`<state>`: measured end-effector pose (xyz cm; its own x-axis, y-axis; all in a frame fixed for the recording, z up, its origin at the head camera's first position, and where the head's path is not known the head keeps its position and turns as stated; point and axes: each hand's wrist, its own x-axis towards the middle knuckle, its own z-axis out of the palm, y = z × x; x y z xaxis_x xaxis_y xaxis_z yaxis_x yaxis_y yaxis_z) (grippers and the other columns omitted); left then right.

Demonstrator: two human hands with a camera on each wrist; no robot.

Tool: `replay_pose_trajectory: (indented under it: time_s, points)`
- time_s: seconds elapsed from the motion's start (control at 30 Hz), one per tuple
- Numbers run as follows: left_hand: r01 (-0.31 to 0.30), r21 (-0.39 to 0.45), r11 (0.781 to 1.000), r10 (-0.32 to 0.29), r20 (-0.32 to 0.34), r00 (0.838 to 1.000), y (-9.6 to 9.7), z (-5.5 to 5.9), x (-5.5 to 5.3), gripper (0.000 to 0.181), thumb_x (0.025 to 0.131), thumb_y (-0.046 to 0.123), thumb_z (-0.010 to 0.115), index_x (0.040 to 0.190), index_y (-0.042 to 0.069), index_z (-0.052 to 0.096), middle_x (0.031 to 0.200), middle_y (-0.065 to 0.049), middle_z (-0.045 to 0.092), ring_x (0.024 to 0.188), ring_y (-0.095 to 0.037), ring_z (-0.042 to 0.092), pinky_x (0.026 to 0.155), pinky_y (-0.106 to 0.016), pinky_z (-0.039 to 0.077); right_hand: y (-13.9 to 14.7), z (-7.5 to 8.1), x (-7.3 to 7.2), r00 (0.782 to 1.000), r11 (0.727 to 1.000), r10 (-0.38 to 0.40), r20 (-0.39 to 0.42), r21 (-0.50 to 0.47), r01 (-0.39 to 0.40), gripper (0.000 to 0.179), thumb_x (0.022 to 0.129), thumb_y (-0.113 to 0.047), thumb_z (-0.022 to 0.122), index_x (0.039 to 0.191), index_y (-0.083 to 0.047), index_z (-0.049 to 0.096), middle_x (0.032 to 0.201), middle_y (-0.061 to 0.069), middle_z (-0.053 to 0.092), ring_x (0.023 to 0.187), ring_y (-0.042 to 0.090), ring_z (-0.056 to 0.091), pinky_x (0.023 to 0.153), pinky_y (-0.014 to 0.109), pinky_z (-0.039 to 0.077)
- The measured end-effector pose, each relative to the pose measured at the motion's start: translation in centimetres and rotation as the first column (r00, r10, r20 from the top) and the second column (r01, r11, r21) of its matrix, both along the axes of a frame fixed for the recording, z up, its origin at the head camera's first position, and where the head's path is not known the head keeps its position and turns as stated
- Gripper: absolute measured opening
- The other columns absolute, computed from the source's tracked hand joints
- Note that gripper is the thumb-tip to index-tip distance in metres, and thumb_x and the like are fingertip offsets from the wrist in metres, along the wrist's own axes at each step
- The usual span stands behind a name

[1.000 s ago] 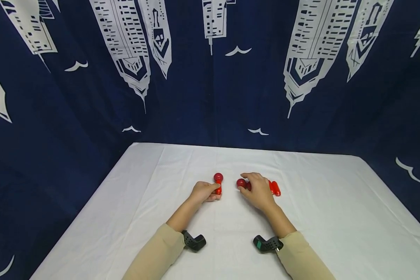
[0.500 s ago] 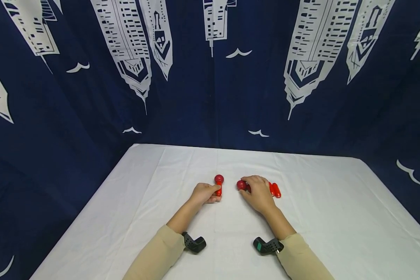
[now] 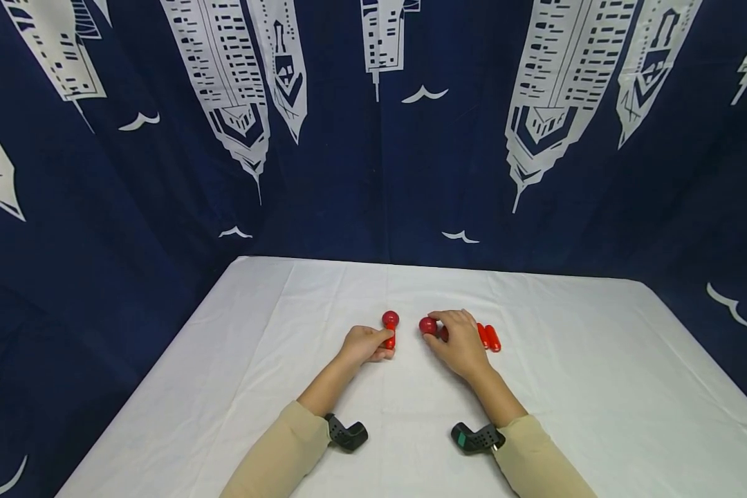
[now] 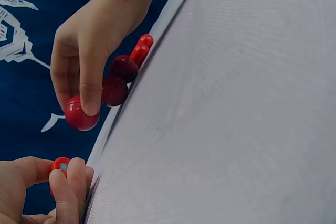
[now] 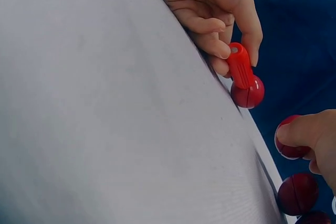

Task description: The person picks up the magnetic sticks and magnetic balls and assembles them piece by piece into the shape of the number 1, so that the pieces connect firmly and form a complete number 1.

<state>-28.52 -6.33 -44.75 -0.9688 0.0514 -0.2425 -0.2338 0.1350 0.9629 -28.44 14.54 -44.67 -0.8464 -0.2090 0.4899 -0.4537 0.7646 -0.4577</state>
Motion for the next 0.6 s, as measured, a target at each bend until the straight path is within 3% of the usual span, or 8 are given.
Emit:
replay_pose_trajectory:
  time_s: [0.17,0.37,0.6]
  points:
    - [-0.012,-0.007,1.000,0.012,-0.016,1.000,0.0,0.0,0.0,0.025,0.092,0.021,0.065,0.085,-0.002,0.063,0.061,-0.003,0.066,0.046,-0.001,0.055,0.047,-0.011,0.044,-0.5,0.4,0.2,0.999,0.998,0.037,-0.031,-0.046,-0.038,0.038,0.077,-0.013,0.082,0.111,-0.001,0.068,0.105,0.013,0.069,0.099,0.030,0.059,0.108,0.052,0.031]
    - [-0.034,-0.014,0.999,0.034,-0.030,0.999,0.1,0.0,0.1,0.024,0.091,0.021,0.065,0.082,-0.001,0.062,0.059,0.000,0.061,0.045,-0.001,0.052,0.046,-0.012,0.043,-1.2,1.0,0.7,0.998,0.993,0.060,0.033,-0.108,-0.056,0.037,0.075,-0.012,0.082,0.109,-0.003,0.068,0.105,0.010,0.068,0.099,0.029,0.057,0.085,0.044,0.049]
    - [-0.049,-0.009,0.999,0.049,-0.038,0.998,0.1,-0.1,0.0,0.025,0.091,0.022,0.066,0.080,0.000,0.063,0.059,0.001,0.062,0.044,-0.001,0.050,0.045,-0.012,0.042,-2.2,1.4,1.4,0.993,0.981,0.109,0.054,-0.165,-0.098,0.036,0.077,-0.010,0.080,0.110,-0.003,0.067,0.107,0.010,0.068,0.105,0.029,0.059,0.092,0.049,0.048]
